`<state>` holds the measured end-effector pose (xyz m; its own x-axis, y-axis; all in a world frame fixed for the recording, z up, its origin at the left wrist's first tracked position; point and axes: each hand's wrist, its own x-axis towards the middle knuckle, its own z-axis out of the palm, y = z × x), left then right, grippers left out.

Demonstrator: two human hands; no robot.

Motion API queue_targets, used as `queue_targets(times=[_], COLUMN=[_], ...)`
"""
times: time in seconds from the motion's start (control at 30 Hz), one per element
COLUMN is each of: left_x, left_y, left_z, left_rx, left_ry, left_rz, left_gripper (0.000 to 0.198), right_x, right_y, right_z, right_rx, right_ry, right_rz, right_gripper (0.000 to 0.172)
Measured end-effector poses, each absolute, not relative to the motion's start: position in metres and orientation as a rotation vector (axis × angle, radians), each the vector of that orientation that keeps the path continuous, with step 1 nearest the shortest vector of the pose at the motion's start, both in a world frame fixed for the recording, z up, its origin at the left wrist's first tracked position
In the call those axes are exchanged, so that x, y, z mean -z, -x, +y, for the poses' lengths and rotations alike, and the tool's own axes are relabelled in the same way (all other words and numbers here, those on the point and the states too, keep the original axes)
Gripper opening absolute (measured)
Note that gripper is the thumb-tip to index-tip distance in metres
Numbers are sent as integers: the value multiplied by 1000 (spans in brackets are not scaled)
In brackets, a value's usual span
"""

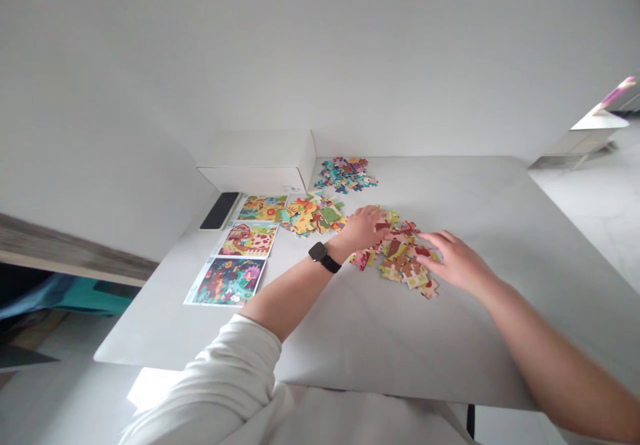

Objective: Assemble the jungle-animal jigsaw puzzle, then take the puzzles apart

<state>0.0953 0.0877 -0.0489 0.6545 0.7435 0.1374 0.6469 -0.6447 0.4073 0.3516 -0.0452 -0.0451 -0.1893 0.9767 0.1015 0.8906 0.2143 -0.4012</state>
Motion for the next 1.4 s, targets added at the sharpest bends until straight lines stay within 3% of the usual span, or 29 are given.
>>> queue_targets(times=[0.07,0.13,0.27,0.43,0.5,0.63,0.8,1.03,1.1,1.2,1.23,1.4], left_x=[53,55,51,49,54,72,84,75,75,82,85,94], left_y=[-99,-109,-130,-100,-78,-56,-66,-53,-39,-22,-20,-39], left_z=[90,90,88,75,63,35,31,40,35,28,28,33], left_rx=[-348,-300,-256,-434,-525,-451,-614,-787,-732,-557,-513,-504], left_ry=[-2585,-2638,-2765,-2676,-2631,-2609,-2496,-2431,-2514,-2618,-2636,-2640], left_rz=[1207,1161,729,548,684,804,651,775,795,765,736,754], left_gripper=[60,61,34,38,50,94,63,41,44,78,81,60], right_x=[49,55,64,61,60,70,83,63,63,71,75,89], right_y=[-347,-342,-340,-361,-369,-365,-335,-340,-348,-359,-361,-359], right_z=[-62,-71,-74,-71,-62,-23,25,4,-16,-43,-48,-47], right_rx=[-400,-381,-312,-283,-202,-87,-217,-328,-259,-218,-215,-117], right_ry=[1792,1840,1775,1596,1572,1520,1429,1343,1338,1355,1353,1381], right_rz=[-2251,-2294,-2278,-2230,-2193,-2160,-2209,-2175,-2211,-2307,-2346,-2370], right_gripper=[64,68,57,48,45,49,45,37,42,62,67,64])
